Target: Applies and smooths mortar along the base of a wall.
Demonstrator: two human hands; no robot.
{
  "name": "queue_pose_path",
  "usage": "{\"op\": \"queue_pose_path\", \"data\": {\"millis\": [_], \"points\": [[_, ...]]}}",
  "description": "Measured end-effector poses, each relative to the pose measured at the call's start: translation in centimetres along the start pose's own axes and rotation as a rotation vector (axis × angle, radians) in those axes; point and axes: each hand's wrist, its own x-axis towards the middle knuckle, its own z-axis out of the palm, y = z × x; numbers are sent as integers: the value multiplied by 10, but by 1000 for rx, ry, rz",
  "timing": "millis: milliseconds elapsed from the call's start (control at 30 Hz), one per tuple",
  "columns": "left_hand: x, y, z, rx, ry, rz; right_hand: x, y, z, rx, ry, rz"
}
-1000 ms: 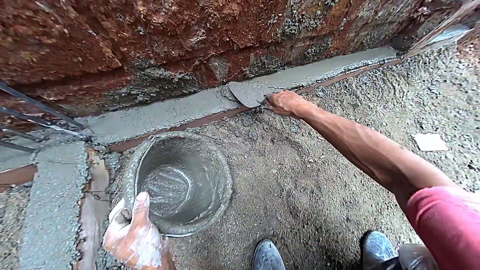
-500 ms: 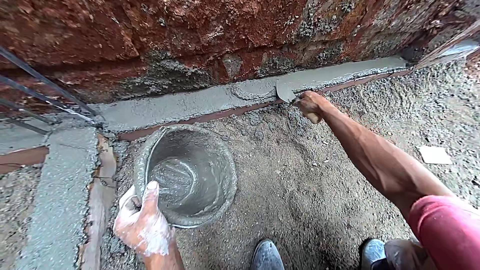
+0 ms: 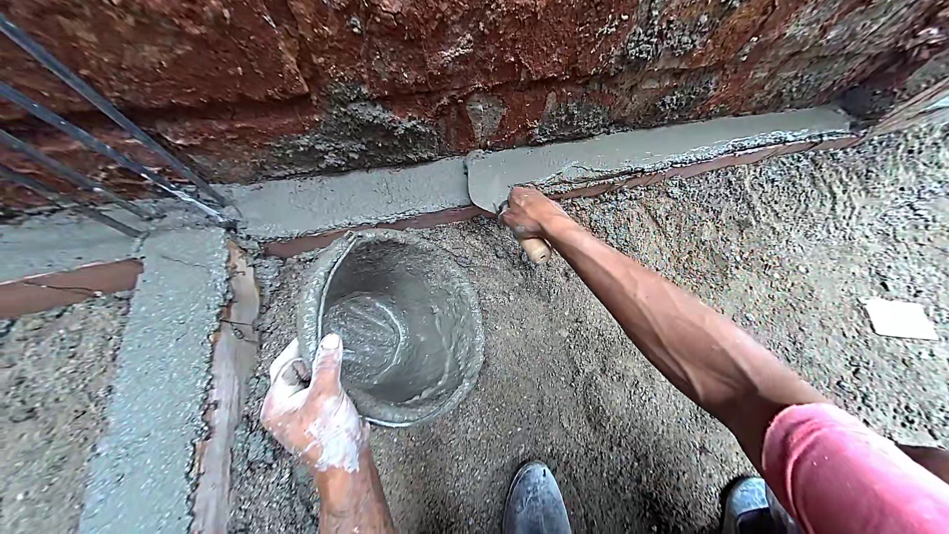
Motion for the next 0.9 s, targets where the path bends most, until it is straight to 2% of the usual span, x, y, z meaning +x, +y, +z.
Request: {"op": "queue_pose_path", "data": {"millis": [200,300,433,667,800,900], "points": [[0,0,1,1,-7,4,-11,-14,6,-96,-4,-94],[-1,2,0,19,-14,-2,-8,0,1,-201,30,-81],[-1,1,0,9,-13,5,10,63,-16,-216,86,-40],[1,0,-2,-9,-25,9,26,177,-40,-51,193,133],[1,1,-2,-21,-18,4,31,216,-48,18,245,265],[1,0,-2,-7,-16,13,30,213,-46,76,248,278]]}}
